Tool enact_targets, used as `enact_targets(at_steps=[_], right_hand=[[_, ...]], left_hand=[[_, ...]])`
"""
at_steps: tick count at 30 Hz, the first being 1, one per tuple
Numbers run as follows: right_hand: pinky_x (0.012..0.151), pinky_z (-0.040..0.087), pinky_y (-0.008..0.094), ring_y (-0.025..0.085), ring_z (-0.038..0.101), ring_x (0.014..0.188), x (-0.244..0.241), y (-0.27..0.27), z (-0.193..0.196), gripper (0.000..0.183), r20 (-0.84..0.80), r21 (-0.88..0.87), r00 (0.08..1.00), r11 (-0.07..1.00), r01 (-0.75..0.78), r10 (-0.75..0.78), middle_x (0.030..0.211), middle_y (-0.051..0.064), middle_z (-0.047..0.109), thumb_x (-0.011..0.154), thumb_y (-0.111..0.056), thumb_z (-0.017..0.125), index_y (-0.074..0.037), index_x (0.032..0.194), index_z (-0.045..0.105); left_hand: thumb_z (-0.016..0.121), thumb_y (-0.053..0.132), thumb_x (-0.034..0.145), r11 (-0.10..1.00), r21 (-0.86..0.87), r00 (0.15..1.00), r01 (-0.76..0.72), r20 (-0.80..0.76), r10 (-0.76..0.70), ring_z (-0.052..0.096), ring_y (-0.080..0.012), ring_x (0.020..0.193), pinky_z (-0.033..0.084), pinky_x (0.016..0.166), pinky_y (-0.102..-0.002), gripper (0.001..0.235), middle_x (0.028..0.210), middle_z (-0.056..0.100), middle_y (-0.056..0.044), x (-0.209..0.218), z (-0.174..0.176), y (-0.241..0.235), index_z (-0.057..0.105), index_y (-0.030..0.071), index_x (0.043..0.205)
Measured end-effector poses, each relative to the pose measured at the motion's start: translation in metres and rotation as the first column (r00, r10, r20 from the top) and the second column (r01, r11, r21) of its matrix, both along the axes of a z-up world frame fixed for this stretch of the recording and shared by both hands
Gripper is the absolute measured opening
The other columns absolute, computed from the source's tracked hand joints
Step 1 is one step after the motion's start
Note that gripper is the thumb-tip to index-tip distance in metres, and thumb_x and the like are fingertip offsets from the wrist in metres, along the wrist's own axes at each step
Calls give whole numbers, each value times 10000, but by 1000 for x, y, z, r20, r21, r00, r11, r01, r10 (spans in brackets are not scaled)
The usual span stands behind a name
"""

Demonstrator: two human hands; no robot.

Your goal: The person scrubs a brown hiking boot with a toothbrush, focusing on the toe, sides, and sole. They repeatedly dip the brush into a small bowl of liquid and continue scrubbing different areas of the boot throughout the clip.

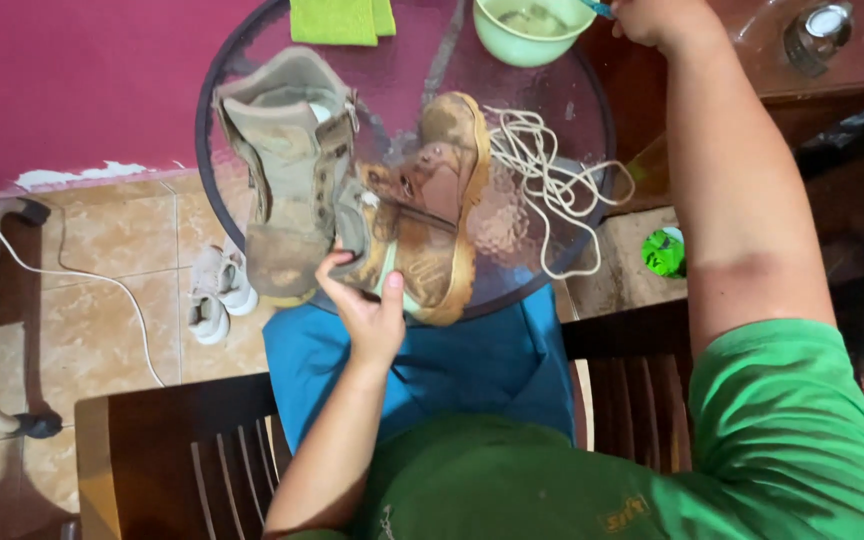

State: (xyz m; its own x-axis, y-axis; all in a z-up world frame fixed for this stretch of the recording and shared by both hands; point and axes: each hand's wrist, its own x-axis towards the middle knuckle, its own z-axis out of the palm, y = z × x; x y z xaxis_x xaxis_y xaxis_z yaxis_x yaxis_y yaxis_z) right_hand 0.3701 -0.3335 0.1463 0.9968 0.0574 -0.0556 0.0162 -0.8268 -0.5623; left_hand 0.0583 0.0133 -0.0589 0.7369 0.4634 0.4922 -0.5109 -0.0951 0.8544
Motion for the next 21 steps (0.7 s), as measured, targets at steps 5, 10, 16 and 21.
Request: enact_targets(at_steps=[5, 10, 16, 21], right_hand=[[586, 310, 246, 85, 427, 616, -32, -60, -68, 298, 33, 143, 994, 984, -105, 102, 778, -26, 524, 1187, -233, 468, -171, 920, 583], [810, 524, 231, 81, 614, 817, -172, -7, -29, 128, 126, 445, 930, 818, -364, 345, 909, -6, 662, 1186, -144, 588, -84, 1229, 692], [815, 583, 307, 138, 701, 821, -276, 34, -39, 155, 111, 212, 708, 679, -703, 698, 870, 30, 711, 1113, -109, 500, -56, 1119, 646], [740, 551, 397, 240, 701, 749, -303, 51, -69, 155, 265, 172, 754, 740, -651, 602, 798, 83, 737, 1013, -49, 623, -61, 1137, 716]], left_hand=[[670, 419, 978, 995, -75, 995, 65, -75, -70, 587, -263, 1170, 453, 1023, -361, 528, 1346, 512, -203, -14, 35, -3, 350, 128, 1280], [677, 395, 990, 988, -122, 991, 95, -82, -106, 604, -248, 1137, 470, 996, -347, 506, 1376, 501, -207, -13, 30, -1, 340, 146, 1274], [628, 424, 999, 999, 19, 993, 45, -111, -42, 489, -246, 1132, 392, 992, -373, 466, 1245, 436, -122, -13, 32, -5, 358, 146, 1257], [732, 288, 1038, 989, -33, 989, 147, 1, -147, 463, -225, 1182, 364, 1124, -429, 527, 1248, 489, -124, -2, 17, 3, 342, 163, 1369]])
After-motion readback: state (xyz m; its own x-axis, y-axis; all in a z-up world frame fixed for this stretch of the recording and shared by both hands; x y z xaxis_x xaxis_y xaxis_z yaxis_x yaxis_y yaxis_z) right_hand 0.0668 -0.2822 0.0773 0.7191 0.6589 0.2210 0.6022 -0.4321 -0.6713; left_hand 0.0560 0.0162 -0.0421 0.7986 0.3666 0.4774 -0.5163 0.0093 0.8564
